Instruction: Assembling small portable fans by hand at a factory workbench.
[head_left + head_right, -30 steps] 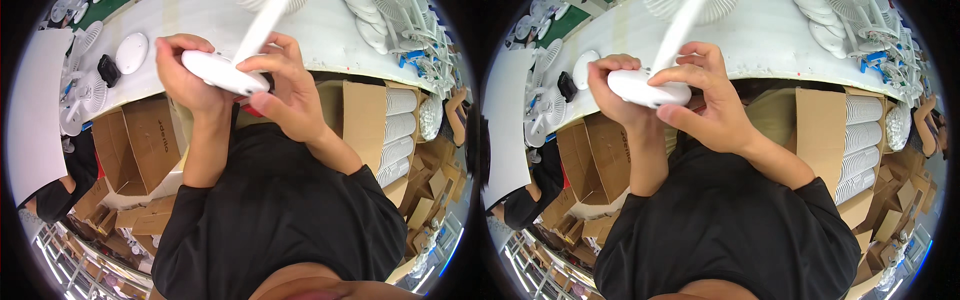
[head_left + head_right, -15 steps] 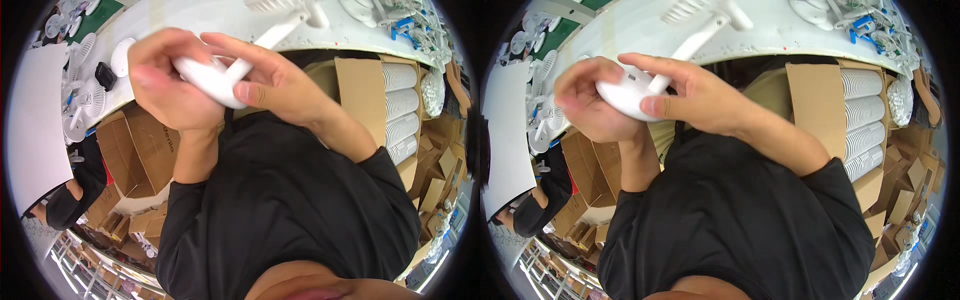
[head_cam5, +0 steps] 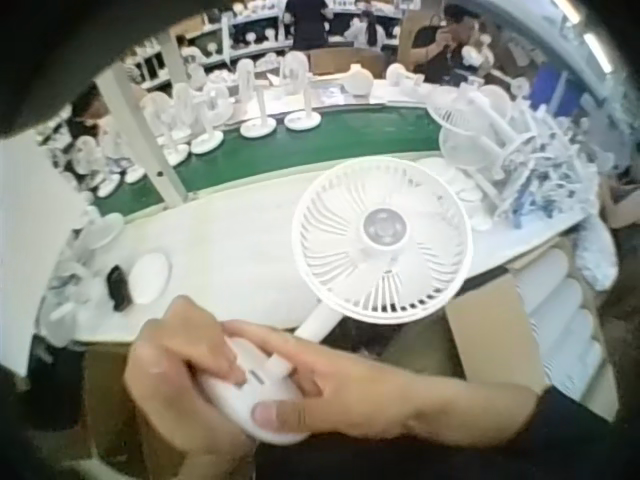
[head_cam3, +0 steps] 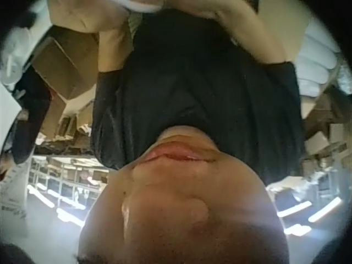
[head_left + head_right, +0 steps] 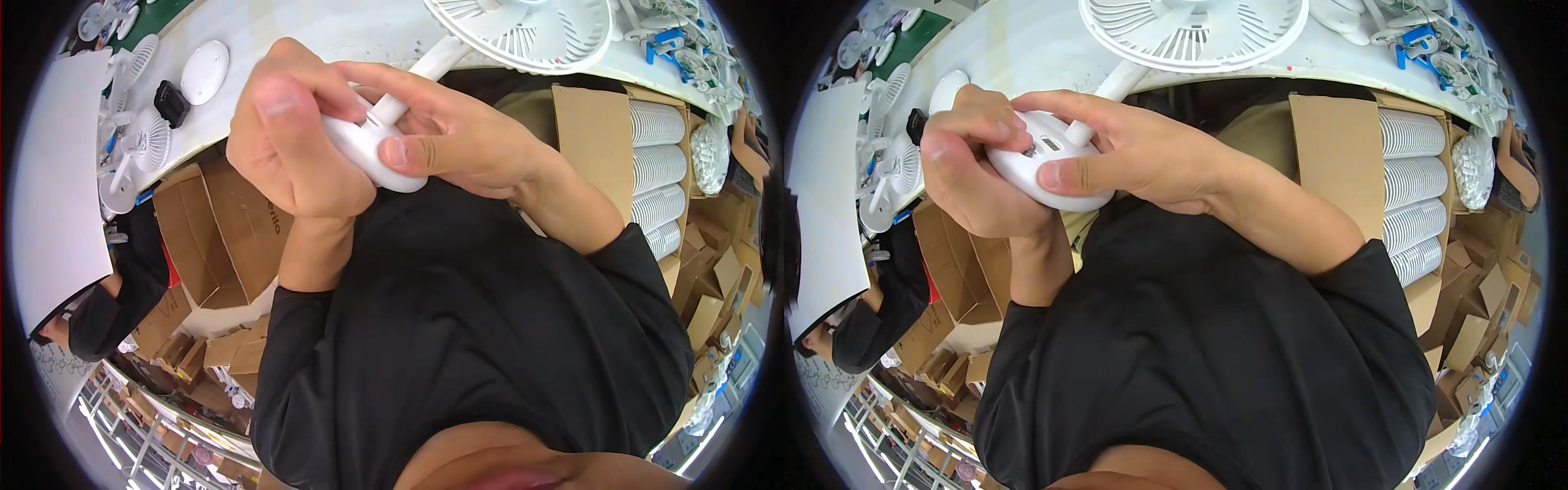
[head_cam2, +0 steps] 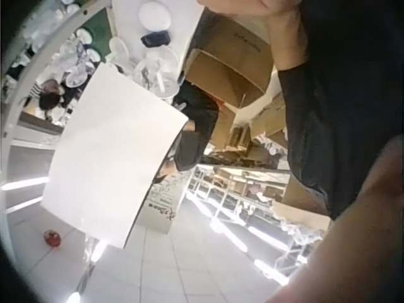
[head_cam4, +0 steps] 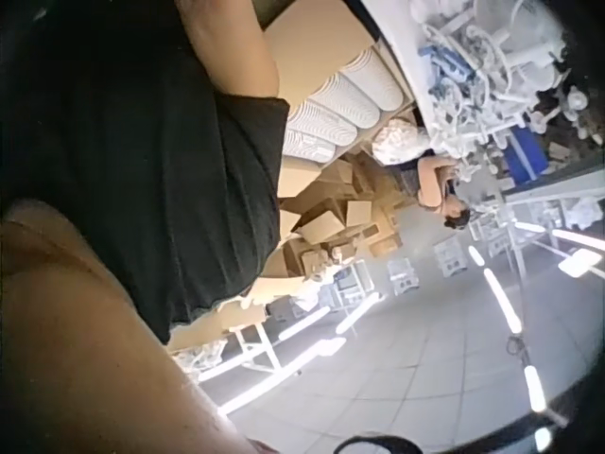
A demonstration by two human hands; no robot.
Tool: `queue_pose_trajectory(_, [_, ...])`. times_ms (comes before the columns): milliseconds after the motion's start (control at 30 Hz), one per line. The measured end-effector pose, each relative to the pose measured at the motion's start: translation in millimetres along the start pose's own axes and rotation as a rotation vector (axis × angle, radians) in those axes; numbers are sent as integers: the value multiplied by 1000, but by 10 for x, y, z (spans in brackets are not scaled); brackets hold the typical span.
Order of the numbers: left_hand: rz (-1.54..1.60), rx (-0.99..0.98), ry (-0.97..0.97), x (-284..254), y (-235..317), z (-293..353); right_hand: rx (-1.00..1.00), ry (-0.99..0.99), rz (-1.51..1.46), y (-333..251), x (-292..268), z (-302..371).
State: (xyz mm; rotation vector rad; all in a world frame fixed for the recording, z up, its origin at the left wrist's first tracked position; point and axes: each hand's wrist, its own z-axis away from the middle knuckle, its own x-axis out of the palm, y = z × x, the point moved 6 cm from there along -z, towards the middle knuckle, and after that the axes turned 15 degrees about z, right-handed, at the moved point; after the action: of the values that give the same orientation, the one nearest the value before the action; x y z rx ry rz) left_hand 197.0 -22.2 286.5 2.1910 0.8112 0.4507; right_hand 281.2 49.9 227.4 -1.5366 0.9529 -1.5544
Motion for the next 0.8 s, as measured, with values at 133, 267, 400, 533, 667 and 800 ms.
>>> queue_pose_trajectory(133, [211,-106,179,-50,-184,-31,-127,33,28,81,27,-20])
queue_pose_trajectory(267, [443,-222,309,-116,-322,18,-173,93,46,107,35,-41])
queue_pose_trajectory(400, [447,-141,120,-72,-214,44,-7,122,87,129,22,-56])
queue_pose_trajectory(533, [469,-81,110,-32,-99,41,-191,79,392,27,-1,-71])
queue_pose_trajectory(667, [592,-155,242,31,-245,4,-392,76,522,16,1,-50])
queue_pose_trajectory(800, [620,-161,168,-28,-261,88,-344,54,426,26,22,-61])
